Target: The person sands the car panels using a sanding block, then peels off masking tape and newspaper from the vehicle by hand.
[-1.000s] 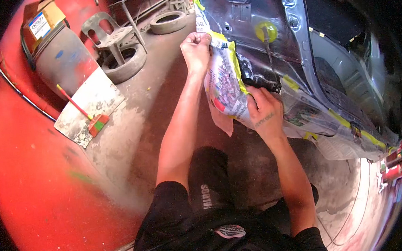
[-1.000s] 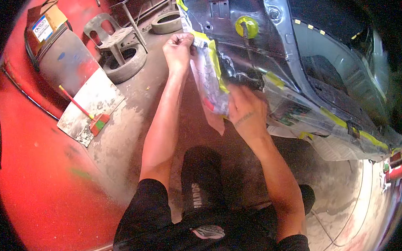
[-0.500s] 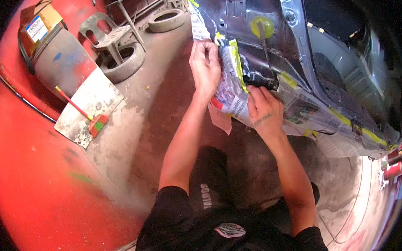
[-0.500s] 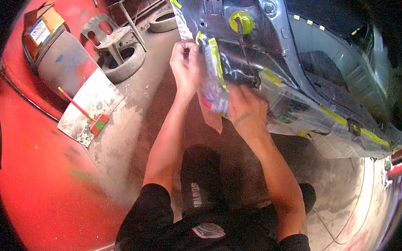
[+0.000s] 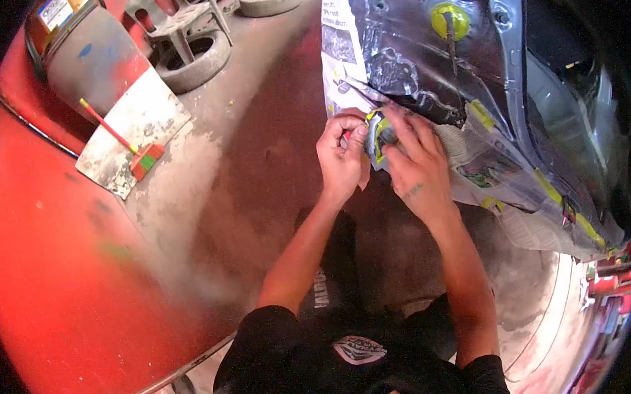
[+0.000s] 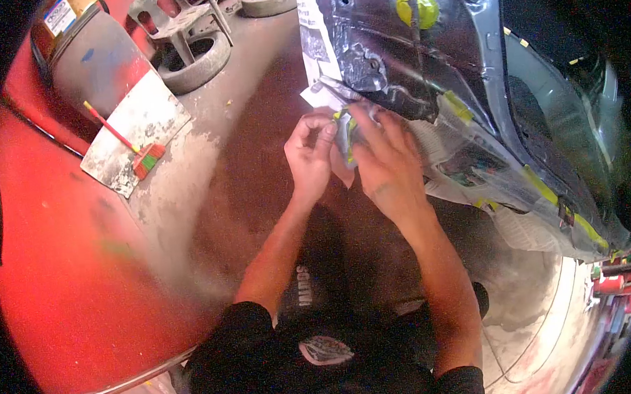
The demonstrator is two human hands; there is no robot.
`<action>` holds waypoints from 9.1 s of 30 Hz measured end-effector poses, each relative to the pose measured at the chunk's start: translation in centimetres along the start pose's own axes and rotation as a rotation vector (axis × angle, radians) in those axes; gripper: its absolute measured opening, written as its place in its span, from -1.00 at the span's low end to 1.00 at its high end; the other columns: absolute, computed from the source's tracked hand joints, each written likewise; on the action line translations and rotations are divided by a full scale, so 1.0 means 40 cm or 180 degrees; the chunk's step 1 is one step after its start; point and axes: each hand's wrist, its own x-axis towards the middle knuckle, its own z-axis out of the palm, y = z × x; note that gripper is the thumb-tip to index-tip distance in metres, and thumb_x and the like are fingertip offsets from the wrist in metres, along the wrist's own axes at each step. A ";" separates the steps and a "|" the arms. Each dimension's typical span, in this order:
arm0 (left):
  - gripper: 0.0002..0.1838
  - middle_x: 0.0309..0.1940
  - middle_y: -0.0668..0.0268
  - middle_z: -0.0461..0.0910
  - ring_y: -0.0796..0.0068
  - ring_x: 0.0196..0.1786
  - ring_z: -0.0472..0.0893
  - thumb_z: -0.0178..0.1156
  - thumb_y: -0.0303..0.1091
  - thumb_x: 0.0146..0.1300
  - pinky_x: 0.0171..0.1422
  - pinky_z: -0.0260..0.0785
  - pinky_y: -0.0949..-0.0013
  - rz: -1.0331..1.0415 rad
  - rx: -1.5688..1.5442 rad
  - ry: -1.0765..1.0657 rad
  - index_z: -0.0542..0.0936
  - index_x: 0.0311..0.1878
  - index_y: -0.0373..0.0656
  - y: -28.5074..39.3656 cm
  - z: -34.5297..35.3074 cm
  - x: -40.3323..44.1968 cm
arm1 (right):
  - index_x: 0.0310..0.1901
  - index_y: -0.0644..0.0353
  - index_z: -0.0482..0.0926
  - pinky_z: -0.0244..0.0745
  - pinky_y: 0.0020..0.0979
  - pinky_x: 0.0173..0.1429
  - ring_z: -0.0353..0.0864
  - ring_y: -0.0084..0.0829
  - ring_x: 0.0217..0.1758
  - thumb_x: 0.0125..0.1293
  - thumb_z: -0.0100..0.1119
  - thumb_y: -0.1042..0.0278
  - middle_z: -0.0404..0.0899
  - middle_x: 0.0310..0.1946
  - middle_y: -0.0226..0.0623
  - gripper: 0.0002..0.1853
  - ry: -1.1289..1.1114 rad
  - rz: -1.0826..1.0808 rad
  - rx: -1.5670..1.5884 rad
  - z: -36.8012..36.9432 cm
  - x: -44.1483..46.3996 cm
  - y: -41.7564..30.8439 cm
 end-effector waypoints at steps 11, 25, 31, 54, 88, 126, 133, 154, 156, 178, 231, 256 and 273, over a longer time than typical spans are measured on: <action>-0.83 -0.18 0.23 0.63 0.48 -0.11 0.61 0.09 -0.66 0.28 0.04 0.47 0.38 -0.0008 -0.0150 -0.0287 0.68 -0.19 -0.33 0.023 -0.102 0.039 | -0.25 0.30 0.63 0.33 -0.05 0.28 0.47 -0.09 0.25 0.17 0.16 0.39 0.56 0.10 -0.04 -0.82 -0.0503 -0.0068 -0.0647 0.114 0.083 -0.013; -0.90 -0.30 0.35 0.69 0.64 -0.27 0.59 0.27 -0.47 0.29 -0.09 0.44 0.49 -0.0871 -0.0067 -0.0696 0.67 -0.30 -0.31 -0.049 -0.130 0.117 | -0.25 0.23 0.65 0.39 -0.15 0.13 0.53 -0.19 0.10 0.17 0.12 0.37 0.54 0.13 -0.17 -0.81 -0.0434 -0.0611 -0.0536 0.133 0.131 -0.011; -0.74 -0.48 0.34 0.61 0.60 -0.39 0.57 0.40 -0.33 0.20 -0.30 0.43 0.40 -0.0770 0.0109 0.0026 0.56 -0.31 -0.32 -0.114 -0.124 0.239 | -0.26 0.22 0.64 0.39 -0.16 0.08 0.55 -0.24 -0.01 0.14 0.13 0.37 0.56 -0.14 -0.23 -0.82 -0.0477 -0.0671 -0.0542 0.188 0.101 -0.001; -0.85 -0.56 0.28 0.65 0.60 -0.45 0.58 0.36 -0.42 0.03 -0.30 0.44 0.40 -0.1105 0.0106 -0.0120 0.65 -0.51 -0.31 -0.258 -0.052 0.343 | -0.27 0.27 0.65 0.43 -0.20 0.08 0.55 -0.23 -0.03 0.13 0.13 0.41 0.64 -0.07 -0.22 -0.82 -0.0609 -0.0708 -0.0529 0.224 0.092 -0.038; -0.89 -0.37 0.31 0.65 0.52 -0.36 0.58 0.19 -0.48 0.29 -0.21 0.45 0.38 -0.2293 -0.1765 0.0995 0.61 -0.36 -0.27 -0.264 -0.149 -0.098 | -0.18 0.25 0.69 0.22 0.03 0.42 0.51 -0.16 0.21 0.15 0.15 0.41 0.59 0.03 -0.16 -0.77 -0.1016 -0.0523 -0.0886 0.246 0.047 -0.038; -0.90 -0.42 0.30 0.59 0.49 -0.39 0.59 0.28 -0.55 0.15 -0.37 0.49 0.36 -0.2397 -0.1582 0.1868 0.54 -0.30 -0.24 -0.415 -0.079 -0.017 | -0.37 0.19 0.59 0.33 -0.03 0.28 0.52 -0.15 0.05 0.00 0.24 0.44 0.56 -0.16 -0.20 -0.88 -0.1250 -0.0551 -0.0685 0.275 0.019 -0.037; -0.93 -0.36 0.30 0.58 0.47 -0.33 0.62 0.20 -0.56 0.22 -0.23 0.58 0.38 -0.2297 -0.1743 0.1077 0.53 -0.24 -0.25 -0.266 -0.190 -0.211 | -0.28 0.24 0.63 0.15 0.19 0.48 0.45 0.01 0.27 0.18 0.14 0.37 0.54 0.02 -0.04 -0.84 -0.1133 -0.0722 -0.0783 0.227 -0.017 -0.095; -0.72 -0.07 0.14 0.60 0.16 -0.20 0.63 0.25 -0.60 0.12 -0.07 0.51 0.29 -0.0377 0.0771 -0.0933 0.60 -0.06 -0.25 -0.207 -0.036 -0.128 | -0.27 0.15 0.61 0.14 0.13 0.52 0.53 -0.13 0.21 0.13 0.13 0.35 0.60 -0.11 -0.21 -0.84 -0.1840 -0.0320 -0.0511 0.075 -0.269 -0.078; -0.72 -0.08 0.12 0.60 0.08 -0.15 0.61 0.27 -0.61 0.07 -0.01 0.50 0.23 0.0013 0.1233 -0.0813 0.62 -0.09 -0.25 -0.245 -0.028 -0.135 | -0.27 0.16 0.62 0.14 0.12 0.53 0.53 -0.13 0.20 0.12 0.13 0.36 0.60 -0.10 -0.21 -0.84 -0.1766 -0.0263 -0.0471 0.071 -0.271 -0.071; -0.66 -0.02 0.08 0.53 -0.04 0.04 0.55 0.18 -0.67 -0.02 0.04 0.46 0.11 0.0116 0.2018 -0.0695 0.55 -0.11 -0.24 -0.226 -0.057 -0.205 | -0.18 0.11 0.65 0.14 0.14 0.52 0.54 -0.16 0.09 0.23 0.10 0.35 0.57 -0.21 -0.24 -0.82 -0.1610 -0.0128 -0.0234 0.096 -0.285 -0.020; -0.74 -0.29 0.34 0.64 0.62 -0.24 0.56 0.35 -0.45 0.26 -0.12 0.43 0.47 -0.0180 0.0189 -0.0770 0.62 0.00 -0.31 0.210 0.289 -0.027 | -0.28 0.23 0.61 0.56 -0.29 -0.02 0.69 -0.07 -0.09 -0.05 0.46 0.39 0.65 -0.18 -0.05 -0.72 0.0857 0.1646 0.1304 -0.253 -0.419 0.023; -0.84 -0.48 0.27 0.68 0.62 -0.42 0.56 0.32 -0.41 0.29 -0.29 0.40 0.44 0.0784 0.0961 -0.1126 0.71 -0.21 -0.34 0.278 0.360 0.007 | -0.17 0.30 0.60 0.55 -0.24 0.07 0.68 -0.06 -0.06 0.06 0.30 0.49 0.63 -0.11 -0.03 -0.74 0.1152 0.1831 0.1151 -0.299 -0.397 0.064; -0.86 -0.22 0.13 0.69 0.31 -0.18 0.67 0.26 -0.52 0.27 -0.04 0.50 0.34 0.0948 0.0700 -0.2188 0.68 -0.13 -0.33 0.397 0.249 -0.074 | -0.14 0.19 0.61 0.52 -0.21 -0.12 0.60 -0.03 -0.21 0.02 0.32 0.50 0.58 -0.28 -0.14 -0.70 0.0948 0.1671 0.1262 -0.282 -0.379 0.052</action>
